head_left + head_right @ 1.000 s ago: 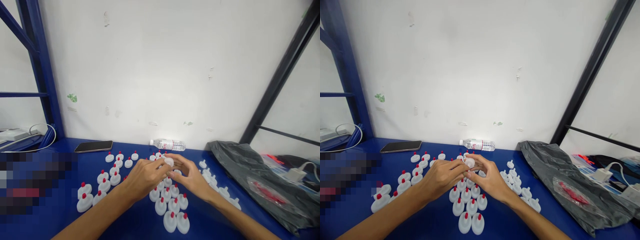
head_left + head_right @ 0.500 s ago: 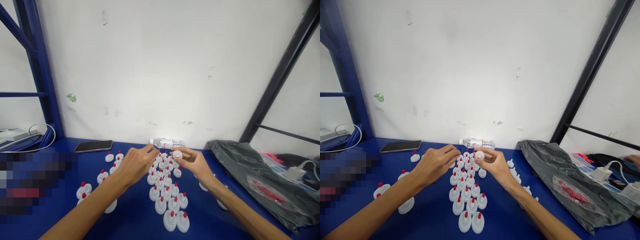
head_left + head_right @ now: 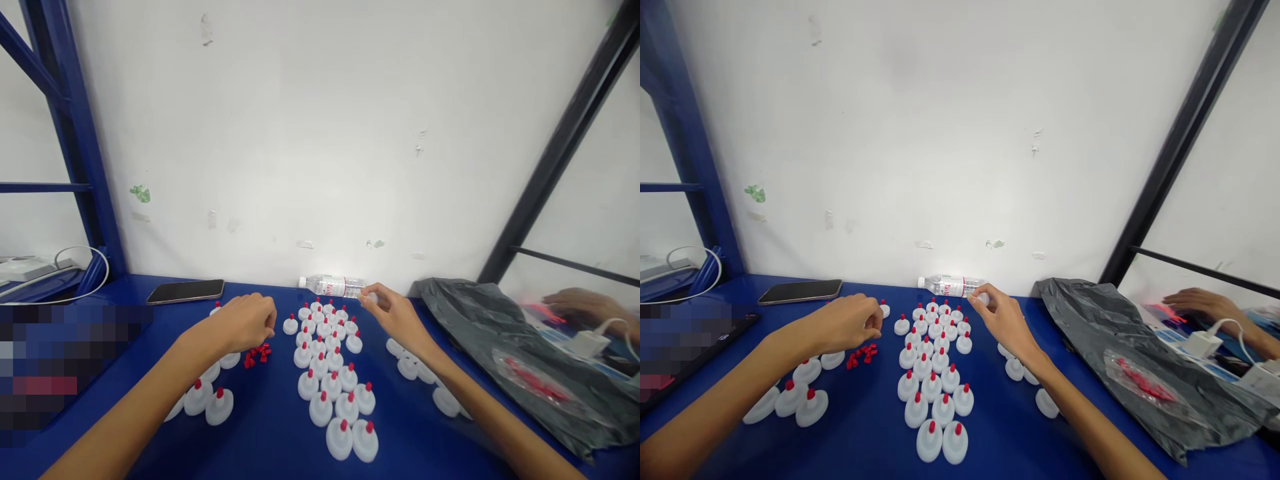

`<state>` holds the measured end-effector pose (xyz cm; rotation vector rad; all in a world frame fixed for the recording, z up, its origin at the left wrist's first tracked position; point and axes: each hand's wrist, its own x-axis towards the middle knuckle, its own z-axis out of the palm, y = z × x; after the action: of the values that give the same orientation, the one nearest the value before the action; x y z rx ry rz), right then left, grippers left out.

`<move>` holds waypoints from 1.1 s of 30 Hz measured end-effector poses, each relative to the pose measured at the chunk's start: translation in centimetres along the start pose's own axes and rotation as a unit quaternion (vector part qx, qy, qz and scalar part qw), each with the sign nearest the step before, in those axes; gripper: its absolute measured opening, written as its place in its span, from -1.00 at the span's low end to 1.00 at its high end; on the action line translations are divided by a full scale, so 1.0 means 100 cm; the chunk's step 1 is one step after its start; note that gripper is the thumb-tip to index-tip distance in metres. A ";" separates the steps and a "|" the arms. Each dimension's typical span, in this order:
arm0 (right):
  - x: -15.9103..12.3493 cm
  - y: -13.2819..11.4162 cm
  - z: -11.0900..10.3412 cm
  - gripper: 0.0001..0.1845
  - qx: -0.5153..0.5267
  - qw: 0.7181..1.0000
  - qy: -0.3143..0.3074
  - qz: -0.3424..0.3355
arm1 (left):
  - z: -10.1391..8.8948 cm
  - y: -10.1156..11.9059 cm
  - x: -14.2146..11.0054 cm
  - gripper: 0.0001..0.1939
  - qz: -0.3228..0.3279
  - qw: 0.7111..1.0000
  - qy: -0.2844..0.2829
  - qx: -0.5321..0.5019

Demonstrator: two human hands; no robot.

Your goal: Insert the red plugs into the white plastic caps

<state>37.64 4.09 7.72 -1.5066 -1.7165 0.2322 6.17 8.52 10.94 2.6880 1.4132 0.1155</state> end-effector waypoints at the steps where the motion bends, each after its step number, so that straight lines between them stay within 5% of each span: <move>1: 0.001 0.006 0.000 -0.68 -0.030 0.999 0.008 -0.006 | 0.000 0.001 -0.001 -0.87 0.000 1.000 -0.012 -0.004; 6: 0.005 0.027 0.001 -0.72 -0.146 0.989 0.013 -0.027 | 0.001 0.004 -0.001 -0.90 -0.001 1.000 -0.028 -0.010; 15: 0.005 0.019 0.002 -0.68 -0.208 0.973 -0.097 -0.023 | 0.016 -0.002 0.002 -0.81 0.003 1.000 -0.016 -0.003; 21: 0.015 0.034 -0.035 -0.60 -0.349 0.931 -0.058 0.089 | 0.020 0.001 0.005 -0.82 0.014 1.000 0.009 0.024; 27: 0.013 0.056 -0.051 -0.67 -0.423 0.877 -0.142 0.182 | 0.022 0.007 0.007 -0.82 0.035 0.996 0.071 0.041; 33: 0.016 0.062 -0.038 -0.65 -0.388 0.899 -0.154 0.131 | 0.017 0.017 0.008 -0.78 0.072 0.991 0.112 0.029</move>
<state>44.85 5.82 7.05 -2.3967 -1.9667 -0.1109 8.24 8.11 9.46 2.8997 1.2905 0.4055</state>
